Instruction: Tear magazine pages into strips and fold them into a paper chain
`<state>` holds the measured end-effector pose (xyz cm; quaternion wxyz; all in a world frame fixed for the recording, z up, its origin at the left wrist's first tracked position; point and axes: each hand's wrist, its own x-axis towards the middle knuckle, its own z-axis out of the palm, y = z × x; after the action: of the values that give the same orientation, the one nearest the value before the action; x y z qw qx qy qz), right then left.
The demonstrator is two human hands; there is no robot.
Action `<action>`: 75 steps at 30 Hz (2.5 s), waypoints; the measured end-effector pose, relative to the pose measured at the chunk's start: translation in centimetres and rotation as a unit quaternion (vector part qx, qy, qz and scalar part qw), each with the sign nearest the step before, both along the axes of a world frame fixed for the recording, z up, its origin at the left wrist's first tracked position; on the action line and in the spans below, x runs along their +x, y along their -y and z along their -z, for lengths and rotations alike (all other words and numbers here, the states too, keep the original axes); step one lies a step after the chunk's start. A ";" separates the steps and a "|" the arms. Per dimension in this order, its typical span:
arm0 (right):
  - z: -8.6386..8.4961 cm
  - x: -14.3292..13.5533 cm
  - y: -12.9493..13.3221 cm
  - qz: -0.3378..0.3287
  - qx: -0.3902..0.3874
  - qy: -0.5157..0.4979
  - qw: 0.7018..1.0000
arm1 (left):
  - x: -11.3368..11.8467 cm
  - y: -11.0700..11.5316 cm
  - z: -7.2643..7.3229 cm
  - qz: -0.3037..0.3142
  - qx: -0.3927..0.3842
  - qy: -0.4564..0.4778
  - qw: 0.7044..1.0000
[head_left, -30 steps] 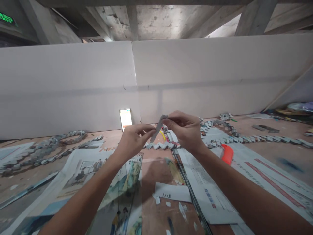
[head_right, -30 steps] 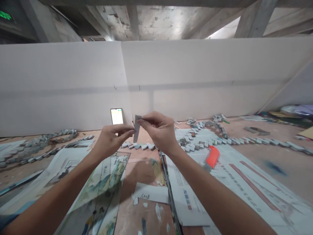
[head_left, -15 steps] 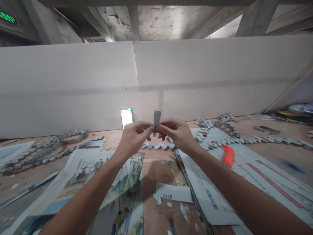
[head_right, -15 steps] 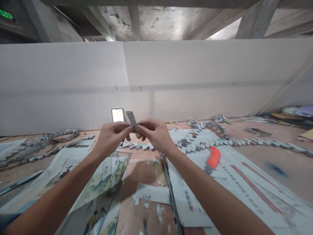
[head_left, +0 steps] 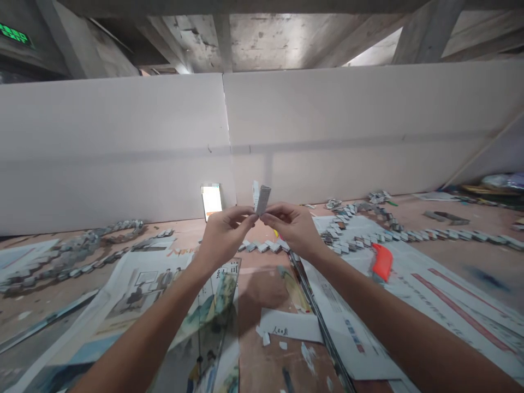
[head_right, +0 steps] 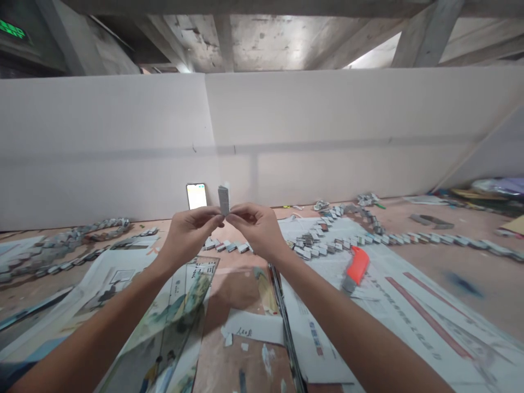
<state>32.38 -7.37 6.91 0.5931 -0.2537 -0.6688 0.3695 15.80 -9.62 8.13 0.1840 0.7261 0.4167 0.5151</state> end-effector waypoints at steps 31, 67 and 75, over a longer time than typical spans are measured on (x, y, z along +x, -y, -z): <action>-0.8 0.9 -0.4 -0.002 -0.042 -0.017 0.999 | 0.1 -0.4 0.7 0.052 -0.028 -0.031 0.998; 0.0 0.5 -0.2 0.038 -0.017 -0.047 0.998 | -0.9 -1.0 0.9 0.046 -0.045 -0.119 0.991; -0.6 1.0 -1.0 -0.028 -0.091 -0.165 0.982 | -0.7 -0.5 0.5 0.087 -0.025 -0.070 0.993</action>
<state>33.35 -6.37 7.48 0.6592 -0.2232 -0.5318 0.4826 15.10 -9.08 7.63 0.2165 0.7888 0.3767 0.4348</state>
